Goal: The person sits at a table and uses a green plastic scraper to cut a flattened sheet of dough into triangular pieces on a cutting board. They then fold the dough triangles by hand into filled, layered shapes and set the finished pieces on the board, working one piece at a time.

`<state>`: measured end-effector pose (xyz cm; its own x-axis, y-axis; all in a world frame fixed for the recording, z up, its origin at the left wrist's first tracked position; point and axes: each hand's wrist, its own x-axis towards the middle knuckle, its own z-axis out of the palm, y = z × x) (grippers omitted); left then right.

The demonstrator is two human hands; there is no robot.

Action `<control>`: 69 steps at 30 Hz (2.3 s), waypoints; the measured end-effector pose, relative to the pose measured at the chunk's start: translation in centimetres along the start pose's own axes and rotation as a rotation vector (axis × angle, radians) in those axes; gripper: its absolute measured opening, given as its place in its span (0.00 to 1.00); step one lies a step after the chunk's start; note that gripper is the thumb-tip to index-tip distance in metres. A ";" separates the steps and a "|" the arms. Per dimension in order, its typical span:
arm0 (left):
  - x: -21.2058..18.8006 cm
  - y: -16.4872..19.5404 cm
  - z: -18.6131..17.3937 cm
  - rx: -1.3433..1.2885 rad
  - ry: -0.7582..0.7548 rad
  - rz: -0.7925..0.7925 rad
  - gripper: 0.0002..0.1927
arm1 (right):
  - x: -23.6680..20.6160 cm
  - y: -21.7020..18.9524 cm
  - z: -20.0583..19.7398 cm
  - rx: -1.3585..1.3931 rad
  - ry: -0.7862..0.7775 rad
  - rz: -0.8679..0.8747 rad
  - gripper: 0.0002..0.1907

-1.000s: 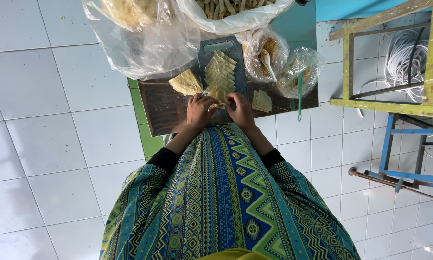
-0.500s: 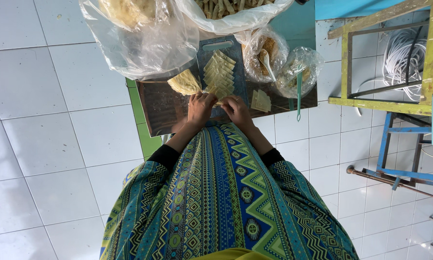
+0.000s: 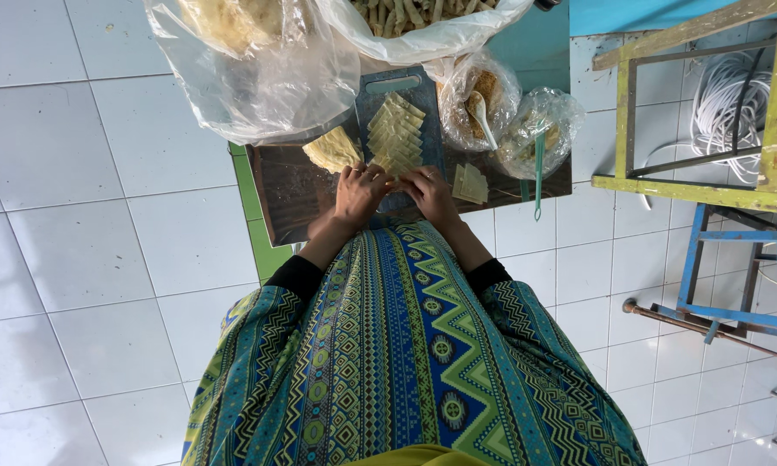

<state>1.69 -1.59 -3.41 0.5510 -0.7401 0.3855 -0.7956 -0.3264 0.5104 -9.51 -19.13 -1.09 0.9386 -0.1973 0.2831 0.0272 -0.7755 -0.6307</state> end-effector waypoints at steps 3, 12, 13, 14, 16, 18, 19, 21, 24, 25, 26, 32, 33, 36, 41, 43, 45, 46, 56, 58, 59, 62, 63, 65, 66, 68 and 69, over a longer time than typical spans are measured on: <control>-0.1 0.3 0.2 0.025 0.013 -0.055 0.06 | -0.6 0.0 0.2 -0.021 0.007 -0.012 0.11; 0.5 1.5 0.3 -0.047 0.096 -0.297 0.08 | 1.0 0.2 0.8 0.257 0.017 0.304 0.11; 0.5 1.6 0.4 -0.078 0.079 -0.330 0.08 | 1.0 0.1 0.8 0.298 0.045 0.286 0.13; 0.5 1.5 0.4 -0.106 0.066 -0.362 0.08 | 1.0 -0.1 0.8 0.258 0.047 0.270 0.11; 0.4 1.4 0.6 -0.101 0.032 -0.367 0.06 | 0.7 -0.6 0.7 0.177 0.046 0.242 0.07; 0.3 0.9 0.7 -0.028 -0.001 -0.309 0.03 | 0.5 -0.7 0.4 0.063 0.023 0.077 0.08; 0.2 0.6 0.6 -0.002 0.032 -0.221 0.05 | 0.5 -0.8 0.3 0.007 0.011 -0.010 0.09; -0.3 0.2 0.3 0.050 0.093 -0.046 0.09 | 0.4 -1.0 0.4 -0.003 0.006 -0.002 0.09; -0.5 0.5 0.3 0.115 0.035 -0.159 0.05 | 0.7 -0.9 0.6 -0.013 0.007 0.075 0.07; -0.3 0.5 0.4 0.089 0.049 -0.217 0.05 | 1.0 -0.8 0.8 -0.014 0.010 0.105 0.06; 0.0 0.7 0.5 0.061 0.063 -0.274 0.06 | 1.3 -0.7 0.9 0.027 -0.030 0.197 0.06; 1.3 1.7 1.2 -0.009 0.042 -0.499 0.07 | 2.9 -0.1 0.7 0.314 -0.015 0.401 0.10; 1.3 1.6 1.3 -0.009 0.045 -0.513 0.07 | 2.8 -0.2 0.7 0.260 -0.006 0.351 0.08; 1.0 0.7 1.3 -0.032 -0.017 -0.392 0.07 | 2.3 -0.8 0.3 0.102 0.020 0.157 0.07; 0.7 -0.1 0.7 0.105 0.042 -0.168 0.03 | 2.4 -1.1 0.2 -0.026 0.040 0.068 0.07; 1.3 0.2 0.7 0.093 0.067 -0.252 0.04 | 2.9 -0.8 0.5 -0.026 0.058 0.112 0.06; 2.1 0.6 0.7 0.047 0.082 -0.372 0.06 | 3.4 -0.5 0.6 0.049 0.028 0.268 0.06; 2.5 0.8 0.7 0.035 0.066 -0.407 0.07 | 3.6 -0.4 0.5 0.087 0.012 0.345 0.06; 3.5 0.8 0.5 0.055 0.096 -0.366 0.11 | 2.8 -1.6 -0.8 -0.225 0.046 -0.078 0.15; 2.8 0.6 0.2 0.057 0.045 -0.328 0.12 | 2.8 -1.4 -0.5 -0.265 0.043 -0.064 0.17; 2.4 0.5 0.1 0.064 0.013 -0.314 0.12 | 2.9 -1.2 -0.4 -0.267 0.036 -0.033 0.19; 1.5 0.4 -0.2 0.103 -0.056 -0.312 0.13 | 3.3 0.0 -0.2 -0.202 0.069 0.053 0.20; 1.5 0.4 -0.2 0.117 -0.071 -0.315 0.13 | 3.6 0.4 -0.4 -0.139 0.120 0.077 0.18; 1.7 0.5 -0.1 0.170 -0.100 -0.297 0.13 | 4.3 1.4 -1.6 0.072 0.118 0.220 0.15; 1.9 0.4 0.0 0.197 -0.112 -0.287 0.14 | 4.8 2.3 -2.7 0.222 0.065 0.335 0.14; 2.1 0.4 0.0 0.172 -0.111 -0.298 0.12 | 6.7 3.4 -5.4 0.423 -0.013 0.534 0.10; 2.1 0.4 0.0 0.157 -0.116 -0.303 0.11 | 8.0 3.9 -7.0 0.473 -0.035 0.621 0.08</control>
<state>2.52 -3.29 -2.35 0.7427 -0.6547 0.1409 -0.6346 -0.6208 0.4603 -4.30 -27.92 3.82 0.8397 -0.4867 -0.2409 -0.3705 -0.1891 -0.9094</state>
